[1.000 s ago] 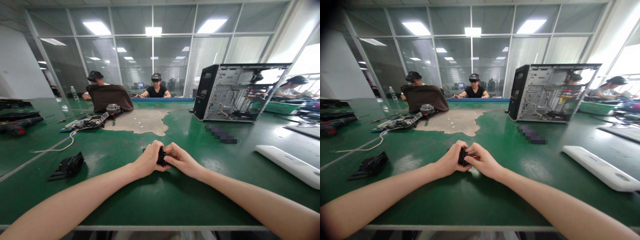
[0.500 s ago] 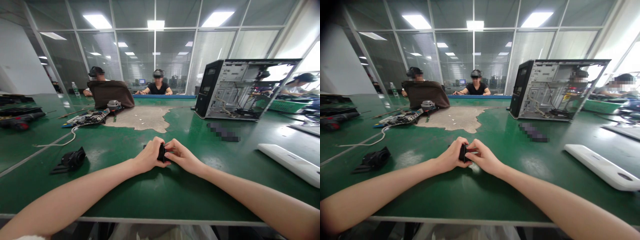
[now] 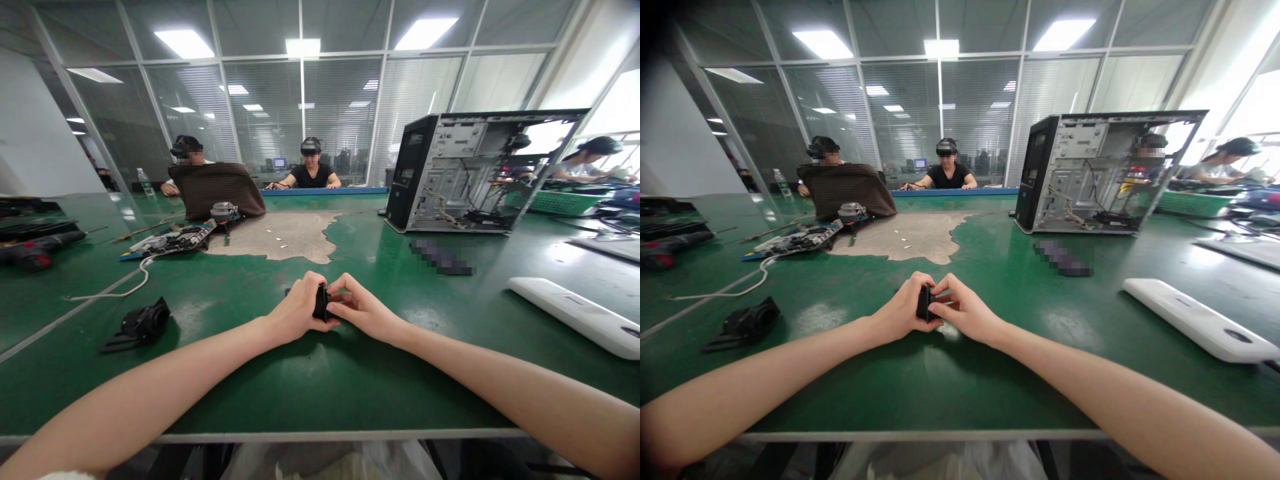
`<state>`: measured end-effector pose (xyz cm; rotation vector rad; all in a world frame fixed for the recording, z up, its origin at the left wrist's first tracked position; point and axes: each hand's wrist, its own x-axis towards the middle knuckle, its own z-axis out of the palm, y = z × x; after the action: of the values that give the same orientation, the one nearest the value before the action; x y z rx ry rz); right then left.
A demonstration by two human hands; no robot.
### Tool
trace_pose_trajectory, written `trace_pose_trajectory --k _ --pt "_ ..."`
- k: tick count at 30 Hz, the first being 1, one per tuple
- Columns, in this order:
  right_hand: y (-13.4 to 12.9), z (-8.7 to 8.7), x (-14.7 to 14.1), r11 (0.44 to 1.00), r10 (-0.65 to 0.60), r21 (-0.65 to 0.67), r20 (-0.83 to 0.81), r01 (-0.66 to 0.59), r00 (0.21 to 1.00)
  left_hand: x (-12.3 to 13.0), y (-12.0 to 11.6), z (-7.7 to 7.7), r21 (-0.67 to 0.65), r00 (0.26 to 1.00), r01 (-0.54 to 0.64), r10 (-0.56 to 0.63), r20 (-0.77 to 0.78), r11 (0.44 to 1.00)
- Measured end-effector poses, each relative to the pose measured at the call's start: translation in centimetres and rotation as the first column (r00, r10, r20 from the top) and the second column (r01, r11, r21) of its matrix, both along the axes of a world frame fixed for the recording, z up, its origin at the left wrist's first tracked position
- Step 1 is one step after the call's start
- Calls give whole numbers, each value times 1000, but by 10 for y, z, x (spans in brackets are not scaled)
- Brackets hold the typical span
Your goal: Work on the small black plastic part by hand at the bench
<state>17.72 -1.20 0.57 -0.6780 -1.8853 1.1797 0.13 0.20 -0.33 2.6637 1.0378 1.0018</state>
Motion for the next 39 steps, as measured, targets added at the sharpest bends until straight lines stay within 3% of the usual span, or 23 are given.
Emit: trace_pose_trajectory --k 8,14,23,32,39 --pt "-2 -2 3 995 77 -58 17 -76 997 0 -2 3 -14 1000 -25 24 -8 1000" --pt "1 -1 0 1000 13 -22 15 -12 1000 0 -1 2 -8 1000 -8 8 -4 1000" --pt "-2 -1 2 995 74 -67 8 -73 997 0 -3 3 -2 1000 -23 23 -7 1000" --pt "2 -2 0 999 5 -36 17 -4 1000 0 -1 1 1 1000 -7 7 -8 1000" --pt "-2 -3 1 990 96 -101 -28 -99 995 -1 -2 1 9 999 -26 26 -35 1000"
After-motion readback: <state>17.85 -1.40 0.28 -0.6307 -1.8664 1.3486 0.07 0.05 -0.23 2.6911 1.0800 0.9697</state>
